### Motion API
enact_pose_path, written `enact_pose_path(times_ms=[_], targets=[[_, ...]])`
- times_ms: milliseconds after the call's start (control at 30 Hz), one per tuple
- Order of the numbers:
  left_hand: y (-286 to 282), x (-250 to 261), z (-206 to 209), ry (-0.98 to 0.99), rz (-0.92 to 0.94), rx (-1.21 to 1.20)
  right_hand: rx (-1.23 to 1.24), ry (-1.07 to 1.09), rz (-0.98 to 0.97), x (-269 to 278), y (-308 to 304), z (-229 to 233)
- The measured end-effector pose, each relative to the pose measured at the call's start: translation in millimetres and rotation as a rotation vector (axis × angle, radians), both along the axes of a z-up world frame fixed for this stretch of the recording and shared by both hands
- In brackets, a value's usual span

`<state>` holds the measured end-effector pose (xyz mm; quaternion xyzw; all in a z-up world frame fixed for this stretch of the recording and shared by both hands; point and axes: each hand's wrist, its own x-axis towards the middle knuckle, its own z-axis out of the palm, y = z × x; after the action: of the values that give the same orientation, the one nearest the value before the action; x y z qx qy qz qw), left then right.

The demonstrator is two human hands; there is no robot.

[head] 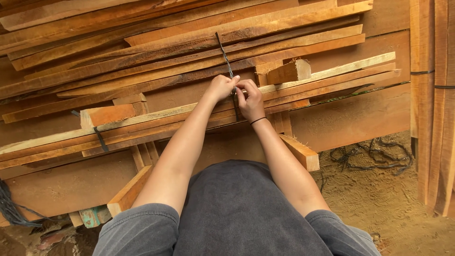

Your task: Bundling thin wood strips together using plastic ties and moving the completed bundles.

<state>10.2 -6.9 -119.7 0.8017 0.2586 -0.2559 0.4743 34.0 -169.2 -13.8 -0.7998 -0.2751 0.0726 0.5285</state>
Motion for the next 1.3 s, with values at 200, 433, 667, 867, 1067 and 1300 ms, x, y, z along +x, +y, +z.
enact_pose_path(times_ms=[200,433,667,867,1067,1300], targets=[[6.5,8.6,-29.7,-0.09,0.051,-0.003,-0.01,-0.113,0.013,-11.2,-10.9,-11.9],[1.2,27.6,-51.9,-0.179,-0.142,0.41,-0.04,-0.274,0.022,-32.6,-27.3,3.2],[4.6,26.1,-34.7,-0.163,-0.159,0.457,-0.004,-0.29,0.012,-32.2,-28.8,-0.6],[33.9,-11.6,0.3,-0.062,0.038,0.238,-0.035,-0.162,0.021,-29.0,-19.3,9.9],[120.6,-105.4,76.2,0.289,-0.056,0.275,-0.543,0.006,0.009,11.3,17.5,-7.2],[97.2,-125.8,150.1,0.479,-0.185,0.413,-1.233,0.251,0.388,14.5,39.4,69.4]])
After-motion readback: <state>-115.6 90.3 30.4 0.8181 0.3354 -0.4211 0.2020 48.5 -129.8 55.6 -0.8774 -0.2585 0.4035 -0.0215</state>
